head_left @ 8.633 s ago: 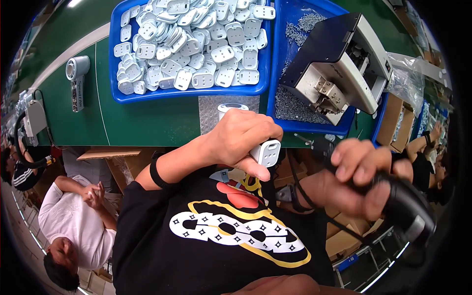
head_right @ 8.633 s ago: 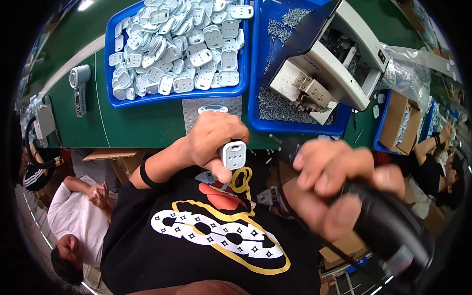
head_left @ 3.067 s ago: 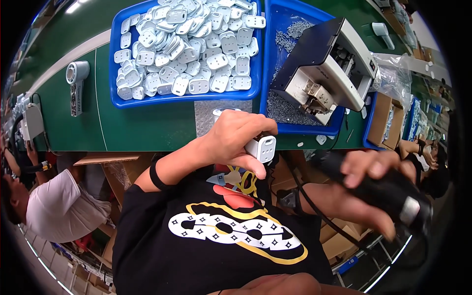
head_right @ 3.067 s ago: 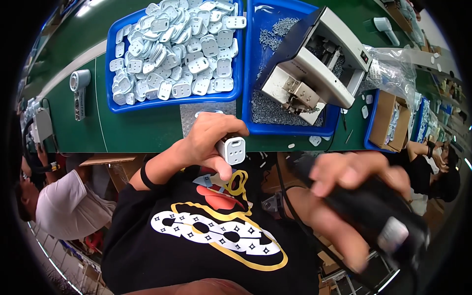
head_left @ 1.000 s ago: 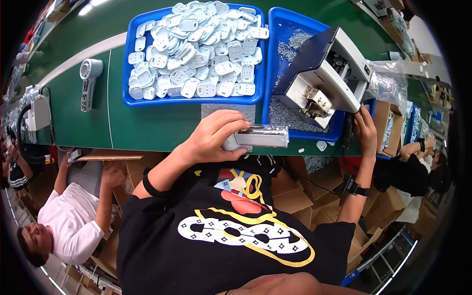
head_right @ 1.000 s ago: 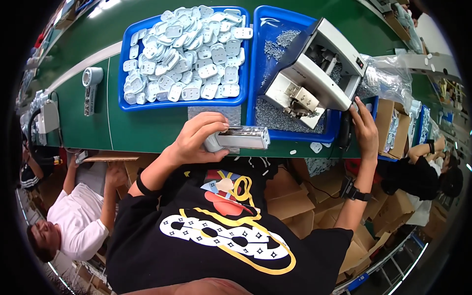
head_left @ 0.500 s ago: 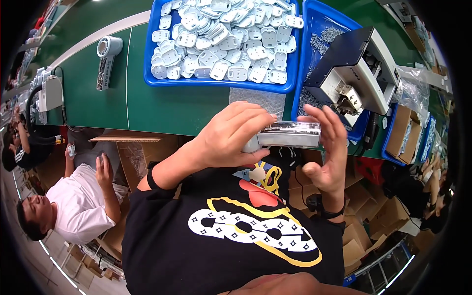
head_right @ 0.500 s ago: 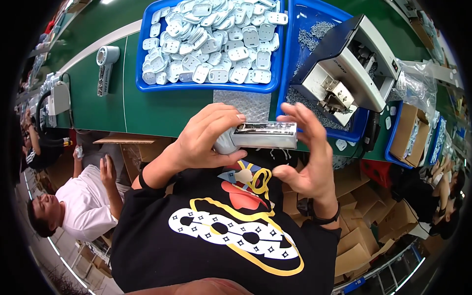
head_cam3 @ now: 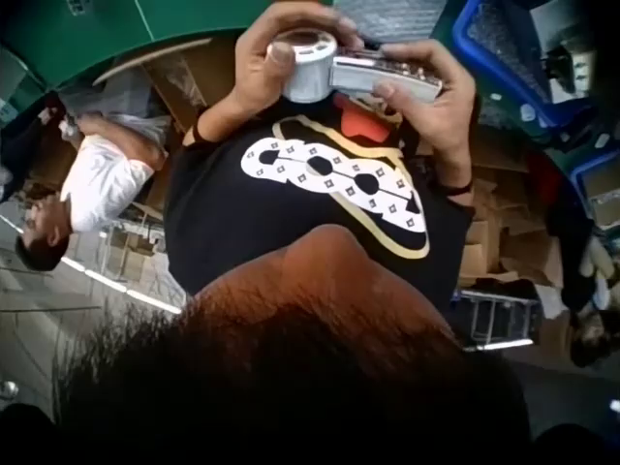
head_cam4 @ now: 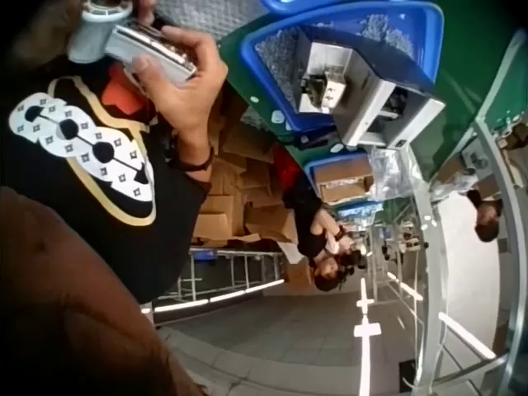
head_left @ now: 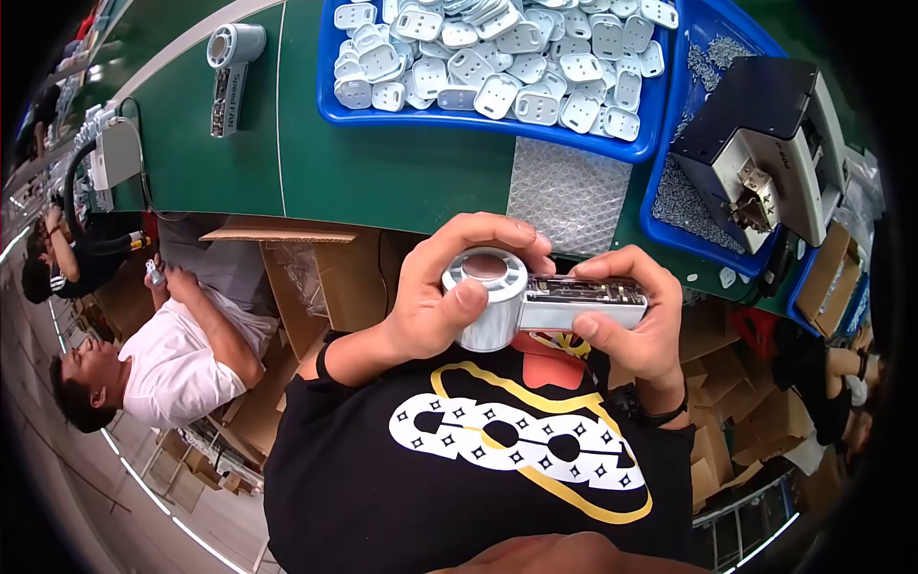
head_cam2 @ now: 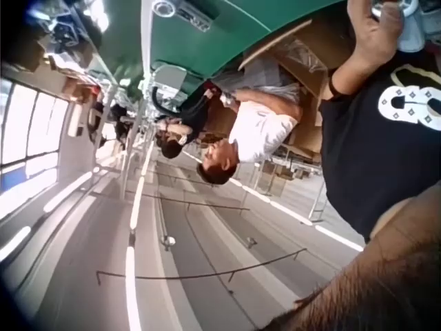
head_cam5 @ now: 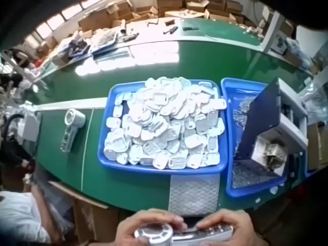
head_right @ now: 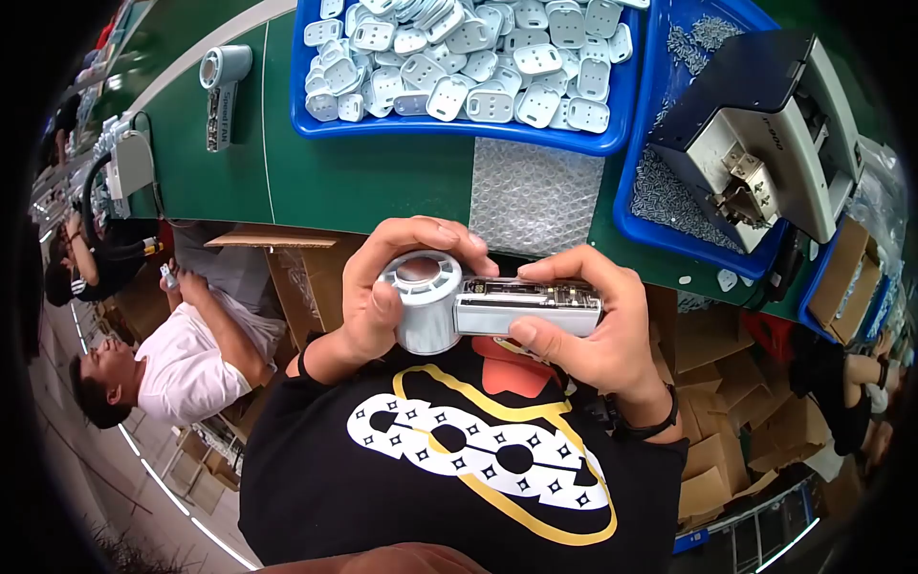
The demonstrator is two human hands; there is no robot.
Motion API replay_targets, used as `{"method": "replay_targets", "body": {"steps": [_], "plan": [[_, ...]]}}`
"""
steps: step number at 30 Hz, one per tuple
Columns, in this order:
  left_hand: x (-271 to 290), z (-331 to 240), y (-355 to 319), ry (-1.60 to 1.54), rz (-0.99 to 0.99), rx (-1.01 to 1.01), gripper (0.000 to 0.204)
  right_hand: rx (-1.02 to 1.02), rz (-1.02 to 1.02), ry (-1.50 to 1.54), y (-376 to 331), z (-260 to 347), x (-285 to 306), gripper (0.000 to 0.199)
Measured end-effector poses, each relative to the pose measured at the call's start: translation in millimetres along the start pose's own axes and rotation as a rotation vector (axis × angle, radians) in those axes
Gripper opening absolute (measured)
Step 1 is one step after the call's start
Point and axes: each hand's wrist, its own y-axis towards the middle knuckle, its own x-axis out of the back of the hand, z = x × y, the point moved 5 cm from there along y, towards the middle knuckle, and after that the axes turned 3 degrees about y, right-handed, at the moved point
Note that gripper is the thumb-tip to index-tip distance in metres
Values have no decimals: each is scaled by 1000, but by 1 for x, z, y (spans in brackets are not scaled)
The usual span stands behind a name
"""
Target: Assembling electronic components using an electric screwdriver at a factory workbench.
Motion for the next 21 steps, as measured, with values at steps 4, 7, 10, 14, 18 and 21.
{"method": "replay_targets", "body": {"steps": [4,7,10,14,18,21], "plan": [[12,22,-19,-142,-15,413,49,-213,145,39,2,-14,-3,37],[11,31,-27,-155,100,614,51,-405,302,30,7,-17,-7,35],[8,32,-42,-101,151,657,49,-718,498,2,-8,-27,-17,33],[5,45,-59,-66,168,784,48,-774,630,-1,-23,-39,-33,35],[7,47,-66,-24,192,881,46,-707,606,-40,-35,-57,-41,39],[8,52,-77,-17,174,900,42,-519,555,-65,-41,-67,-47,40]]}}
